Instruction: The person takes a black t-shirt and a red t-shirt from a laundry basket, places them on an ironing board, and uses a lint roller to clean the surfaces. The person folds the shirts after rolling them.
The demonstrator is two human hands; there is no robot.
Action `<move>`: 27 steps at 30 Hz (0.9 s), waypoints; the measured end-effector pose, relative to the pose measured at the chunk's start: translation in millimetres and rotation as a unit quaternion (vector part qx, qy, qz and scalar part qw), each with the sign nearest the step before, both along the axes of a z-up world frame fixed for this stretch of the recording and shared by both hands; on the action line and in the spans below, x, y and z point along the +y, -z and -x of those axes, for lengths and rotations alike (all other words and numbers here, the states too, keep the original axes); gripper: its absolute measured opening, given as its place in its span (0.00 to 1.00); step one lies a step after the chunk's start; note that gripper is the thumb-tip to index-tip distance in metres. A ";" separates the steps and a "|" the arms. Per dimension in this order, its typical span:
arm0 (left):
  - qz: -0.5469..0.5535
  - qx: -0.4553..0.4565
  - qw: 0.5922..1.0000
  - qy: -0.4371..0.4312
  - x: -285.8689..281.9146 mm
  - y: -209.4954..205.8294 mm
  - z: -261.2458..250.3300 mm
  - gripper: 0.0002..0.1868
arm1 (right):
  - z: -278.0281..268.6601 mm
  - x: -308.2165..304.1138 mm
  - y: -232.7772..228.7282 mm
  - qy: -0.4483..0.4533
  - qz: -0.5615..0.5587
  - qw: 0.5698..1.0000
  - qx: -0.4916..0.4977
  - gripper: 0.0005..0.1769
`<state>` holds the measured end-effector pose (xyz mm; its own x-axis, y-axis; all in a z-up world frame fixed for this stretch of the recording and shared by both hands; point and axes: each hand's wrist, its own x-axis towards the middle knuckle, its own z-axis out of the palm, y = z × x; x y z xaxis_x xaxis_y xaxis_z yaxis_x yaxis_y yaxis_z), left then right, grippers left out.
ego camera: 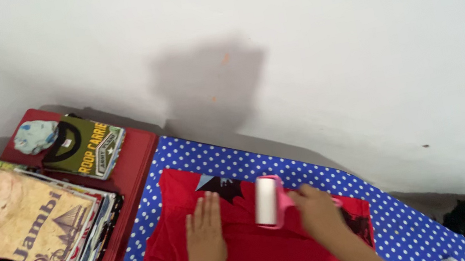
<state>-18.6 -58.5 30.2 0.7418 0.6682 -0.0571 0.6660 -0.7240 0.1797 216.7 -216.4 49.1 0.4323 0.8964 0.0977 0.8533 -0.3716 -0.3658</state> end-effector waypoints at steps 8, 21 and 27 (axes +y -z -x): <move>0.232 -0.029 0.972 0.014 -10.2 -14.6 -34.5 0.52 | -94.5 -186.0 23.9 0.130 0.097 0.986 -0.049 0.25; 0.424 -0.226 0.872 -0.090 53.8 4.3 29.4 0.29 | -13.4 -158.1 94.7 0.321 -0.089 0.942 0.035 0.24; 0.547 -0.282 0.772 -0.160 83.5 19.2 41.0 0.26 | 46.6 -83.6 29.9 0.288 -0.159 0.944 -0.013 0.27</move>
